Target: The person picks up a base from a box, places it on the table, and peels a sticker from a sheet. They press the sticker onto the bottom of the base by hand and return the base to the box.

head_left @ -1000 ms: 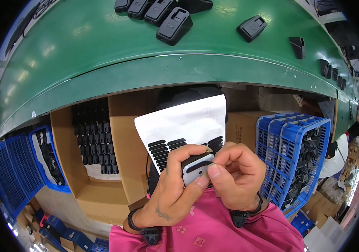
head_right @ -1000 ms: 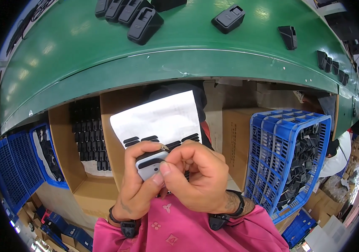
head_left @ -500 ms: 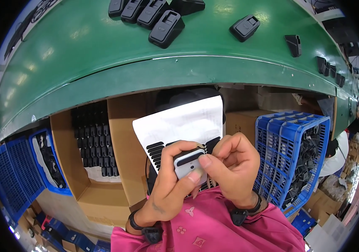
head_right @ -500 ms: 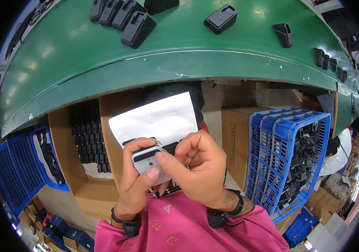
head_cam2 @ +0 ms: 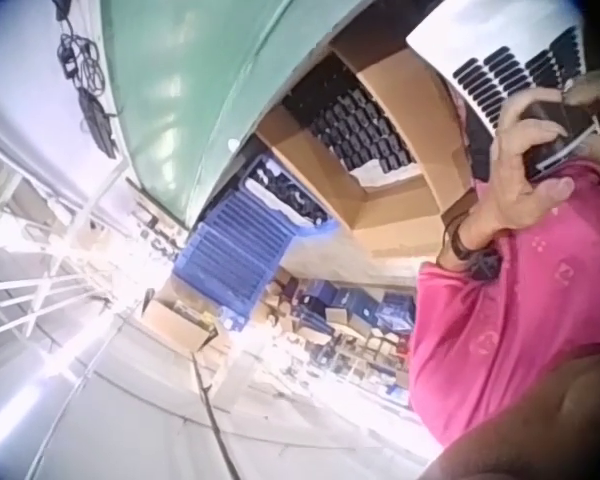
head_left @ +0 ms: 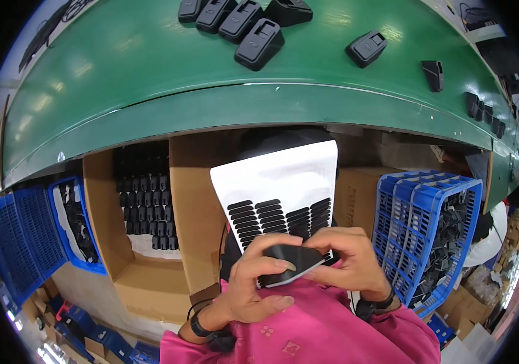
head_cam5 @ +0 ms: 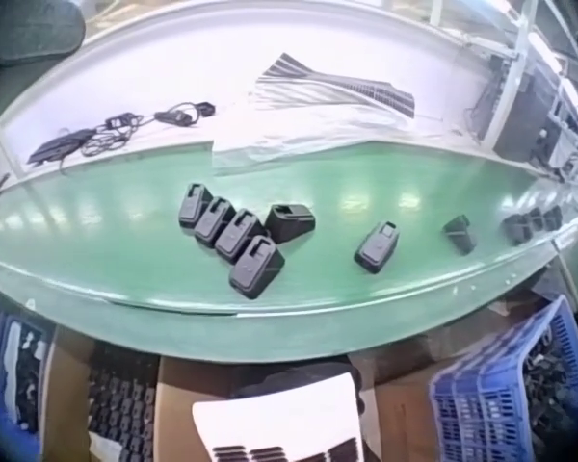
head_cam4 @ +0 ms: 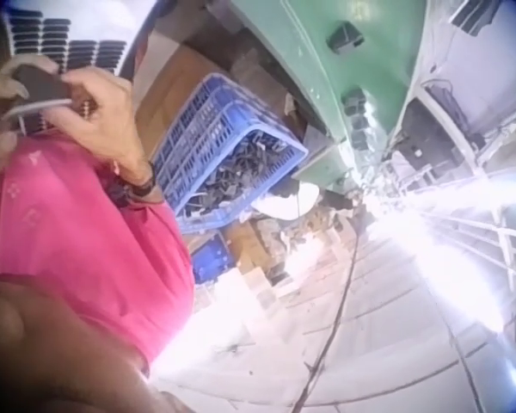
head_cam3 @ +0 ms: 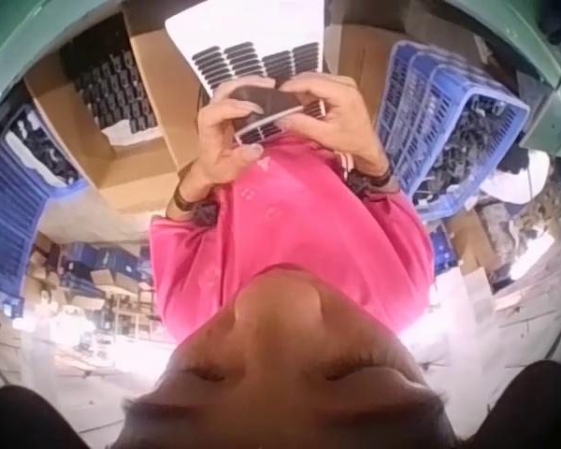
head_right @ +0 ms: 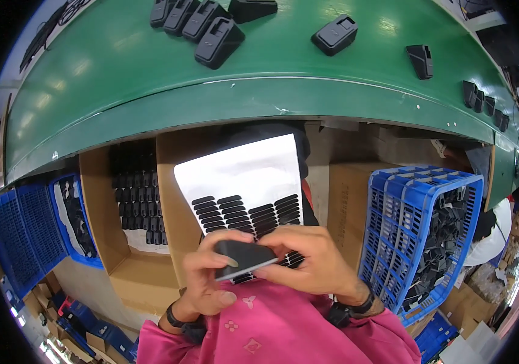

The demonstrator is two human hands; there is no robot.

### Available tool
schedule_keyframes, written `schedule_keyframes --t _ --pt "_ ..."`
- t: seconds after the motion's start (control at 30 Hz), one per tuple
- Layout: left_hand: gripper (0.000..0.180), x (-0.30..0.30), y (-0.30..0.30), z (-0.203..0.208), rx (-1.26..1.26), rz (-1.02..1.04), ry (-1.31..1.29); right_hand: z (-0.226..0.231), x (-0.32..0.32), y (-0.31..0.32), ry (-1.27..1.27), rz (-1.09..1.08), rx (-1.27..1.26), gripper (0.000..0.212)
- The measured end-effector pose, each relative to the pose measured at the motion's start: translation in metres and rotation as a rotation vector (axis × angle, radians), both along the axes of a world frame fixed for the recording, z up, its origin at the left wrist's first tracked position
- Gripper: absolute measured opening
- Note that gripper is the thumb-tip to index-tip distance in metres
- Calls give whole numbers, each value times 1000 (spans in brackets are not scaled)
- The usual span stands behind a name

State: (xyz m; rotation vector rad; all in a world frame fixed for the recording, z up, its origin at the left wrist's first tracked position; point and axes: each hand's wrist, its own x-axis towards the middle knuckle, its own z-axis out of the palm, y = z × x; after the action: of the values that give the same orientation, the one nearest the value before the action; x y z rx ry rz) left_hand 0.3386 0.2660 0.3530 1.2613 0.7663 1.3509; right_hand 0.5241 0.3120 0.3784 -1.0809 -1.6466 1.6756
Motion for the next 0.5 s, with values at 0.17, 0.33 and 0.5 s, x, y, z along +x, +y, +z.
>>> schedule_keyframes --t 0.17,0.33,0.5 --pt "53 -27 -11 13 -379 -295 530 3 -2 3 -205 312 112 26" --pt "41 -53 -5 2 -541 171 224 -2 -30 -3 -184 -71 123 24" --pt "47 -69 11 -24 -687 -137 101 -26 -66 4 -322 -254 399 25"
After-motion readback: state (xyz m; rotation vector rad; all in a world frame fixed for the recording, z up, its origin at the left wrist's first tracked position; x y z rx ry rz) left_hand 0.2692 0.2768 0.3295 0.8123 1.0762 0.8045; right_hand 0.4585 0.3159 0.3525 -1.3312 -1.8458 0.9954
